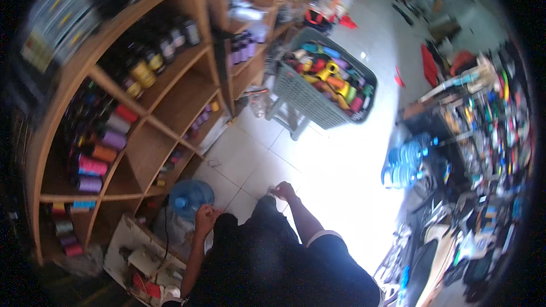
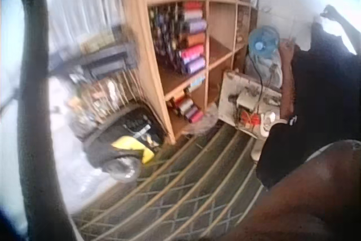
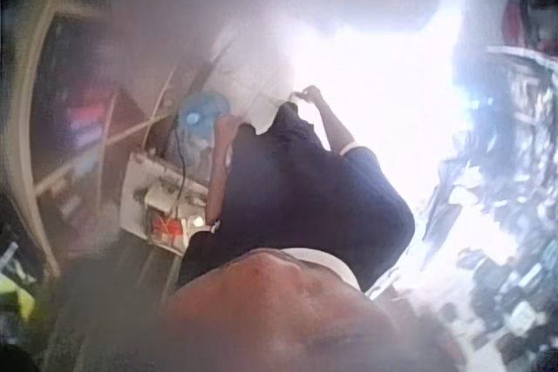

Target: The person picks up thread spools from a plastic basket, briefly handles them, and places them onto a wooden shelf. The person repeats this process with spools of various colors, moving them one at a time from the basket to the shelf.

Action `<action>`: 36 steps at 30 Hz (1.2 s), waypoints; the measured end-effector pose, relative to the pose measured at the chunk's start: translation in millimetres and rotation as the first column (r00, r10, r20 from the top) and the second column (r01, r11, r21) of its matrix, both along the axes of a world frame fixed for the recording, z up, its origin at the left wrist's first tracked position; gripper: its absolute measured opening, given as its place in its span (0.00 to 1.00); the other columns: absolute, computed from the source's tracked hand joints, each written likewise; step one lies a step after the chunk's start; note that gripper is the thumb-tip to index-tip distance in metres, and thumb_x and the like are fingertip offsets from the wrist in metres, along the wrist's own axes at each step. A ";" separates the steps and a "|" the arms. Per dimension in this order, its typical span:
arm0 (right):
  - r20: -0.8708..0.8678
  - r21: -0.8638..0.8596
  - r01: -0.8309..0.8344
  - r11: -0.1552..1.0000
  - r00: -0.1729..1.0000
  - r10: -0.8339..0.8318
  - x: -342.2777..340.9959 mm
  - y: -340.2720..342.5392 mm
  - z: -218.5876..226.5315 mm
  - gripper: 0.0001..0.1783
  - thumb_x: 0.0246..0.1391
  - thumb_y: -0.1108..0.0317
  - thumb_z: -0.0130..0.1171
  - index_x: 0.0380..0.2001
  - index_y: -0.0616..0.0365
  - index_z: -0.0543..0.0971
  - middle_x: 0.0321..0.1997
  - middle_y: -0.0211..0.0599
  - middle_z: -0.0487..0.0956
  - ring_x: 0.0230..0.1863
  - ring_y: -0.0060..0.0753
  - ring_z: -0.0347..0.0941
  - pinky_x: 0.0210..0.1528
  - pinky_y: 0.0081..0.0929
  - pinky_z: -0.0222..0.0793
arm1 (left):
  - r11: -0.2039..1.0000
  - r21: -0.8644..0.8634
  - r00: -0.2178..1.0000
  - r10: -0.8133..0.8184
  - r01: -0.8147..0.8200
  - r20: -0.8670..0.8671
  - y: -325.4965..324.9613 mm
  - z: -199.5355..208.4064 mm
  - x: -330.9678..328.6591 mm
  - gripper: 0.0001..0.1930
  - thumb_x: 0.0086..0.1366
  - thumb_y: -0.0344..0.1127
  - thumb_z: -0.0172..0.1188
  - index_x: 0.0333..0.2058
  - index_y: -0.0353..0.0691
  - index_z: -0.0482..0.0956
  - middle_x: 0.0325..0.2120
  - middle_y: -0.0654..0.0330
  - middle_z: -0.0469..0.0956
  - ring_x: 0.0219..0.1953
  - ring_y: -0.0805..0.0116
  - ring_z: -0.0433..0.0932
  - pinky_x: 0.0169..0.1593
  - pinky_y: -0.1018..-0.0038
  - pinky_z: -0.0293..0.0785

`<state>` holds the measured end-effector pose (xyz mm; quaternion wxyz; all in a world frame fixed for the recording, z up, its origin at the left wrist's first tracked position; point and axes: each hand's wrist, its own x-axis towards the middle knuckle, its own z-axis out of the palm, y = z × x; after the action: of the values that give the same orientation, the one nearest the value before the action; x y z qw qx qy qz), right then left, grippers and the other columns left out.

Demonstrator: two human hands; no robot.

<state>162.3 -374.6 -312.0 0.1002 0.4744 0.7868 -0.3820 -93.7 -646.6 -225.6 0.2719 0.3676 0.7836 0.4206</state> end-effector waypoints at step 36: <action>-0.667 0.249 0.581 0.775 0.683 -0.297 33.7 385.4 115.9 0.04 0.54 0.72 0.55 0.31 0.61 0.77 0.28 0.40 0.79 0.27 0.34 0.76 0.29 0.28 0.70 | 0.806 -0.587 0.764 0.426 -0.078 0.484 393.5 -19.2 -20.0 0.14 0.63 0.43 0.55 0.39 0.39 0.75 0.21 0.60 0.73 0.23 0.72 0.72 0.30 0.73 0.70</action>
<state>196.0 10.8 -196.1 -0.3587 0.5193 0.7001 -0.3339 -113.7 -253.1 -244.8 0.5326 0.0122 0.7862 0.3130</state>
